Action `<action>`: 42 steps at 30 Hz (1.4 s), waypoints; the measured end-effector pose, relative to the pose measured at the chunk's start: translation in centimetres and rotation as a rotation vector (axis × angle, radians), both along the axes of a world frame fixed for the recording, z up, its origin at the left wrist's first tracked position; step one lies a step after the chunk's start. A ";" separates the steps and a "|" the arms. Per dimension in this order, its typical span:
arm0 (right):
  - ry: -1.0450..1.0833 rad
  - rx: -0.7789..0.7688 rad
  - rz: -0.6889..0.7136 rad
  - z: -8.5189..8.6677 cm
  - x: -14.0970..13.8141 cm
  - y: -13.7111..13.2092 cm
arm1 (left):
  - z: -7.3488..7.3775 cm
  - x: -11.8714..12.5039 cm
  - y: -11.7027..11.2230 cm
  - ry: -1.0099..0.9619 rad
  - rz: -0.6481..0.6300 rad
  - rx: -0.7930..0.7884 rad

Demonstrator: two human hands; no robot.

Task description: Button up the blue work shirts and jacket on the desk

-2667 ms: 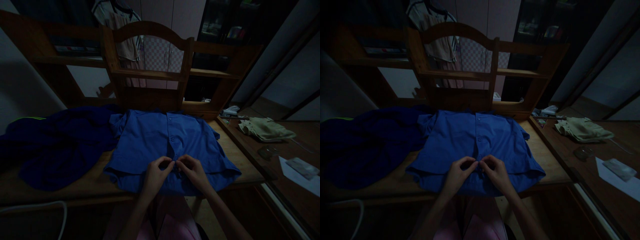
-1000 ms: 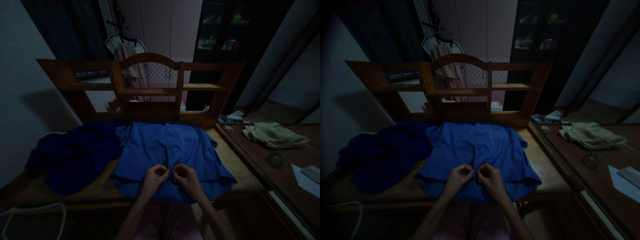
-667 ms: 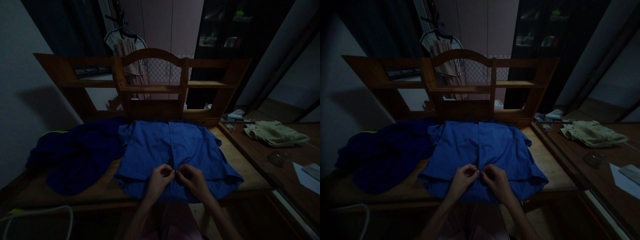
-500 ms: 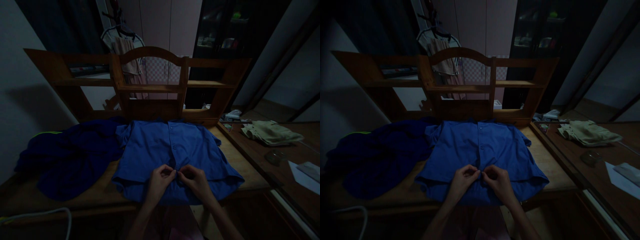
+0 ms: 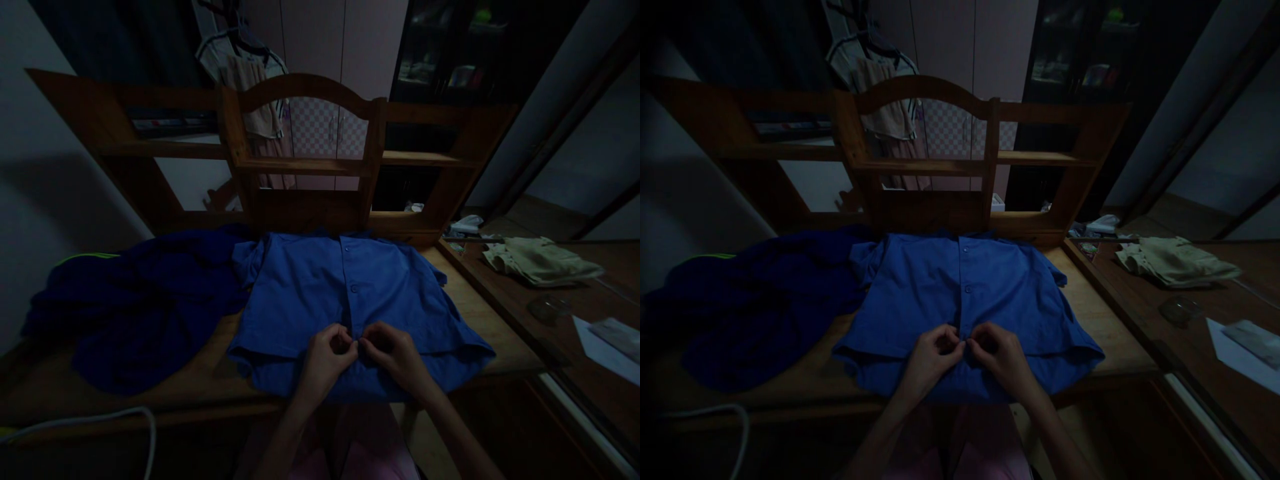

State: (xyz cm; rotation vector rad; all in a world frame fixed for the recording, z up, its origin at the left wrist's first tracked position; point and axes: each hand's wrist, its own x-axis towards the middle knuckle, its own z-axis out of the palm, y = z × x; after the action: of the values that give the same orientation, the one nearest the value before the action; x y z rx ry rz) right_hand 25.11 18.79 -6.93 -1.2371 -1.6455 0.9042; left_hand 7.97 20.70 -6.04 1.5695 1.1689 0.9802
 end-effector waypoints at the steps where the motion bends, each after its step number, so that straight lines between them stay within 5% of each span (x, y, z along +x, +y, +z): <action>1: 0.017 -0.018 0.008 0.1 0.1 0.0 | 0.1 0.0 0.0 -0.016 -0.004 -0.010; 11: 0.107 -0.071 -0.071 -0.7 -0.1 -0.4 | 0.0 0.0 0.2 -0.117 -0.002 -0.077; 16: -0.136 0.099 -0.081 -0.4 -0.1 -0.4 | -0.3 0.0 0.3 -0.136 -0.012 -0.079; 23: -0.553 0.197 0.076 2.4 0.1 -0.6 | -0.3 -0.2 0.2 -0.102 -0.029 -0.046; 33: -0.358 0.217 0.051 1.6 0.2 0.8 | -0.7 0.1 0.2 -0.170 0.102 -0.099; 42: -1.018 0.282 0.003 3.0 -2.2 0.3 | -1.0 0.2 0.1 -0.032 0.101 0.020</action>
State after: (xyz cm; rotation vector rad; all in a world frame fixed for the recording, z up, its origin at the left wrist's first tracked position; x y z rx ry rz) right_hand 22.92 19.10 -3.94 -1.5954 -2.4254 -0.0468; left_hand 8.12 20.79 -7.05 1.5173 1.2296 1.0819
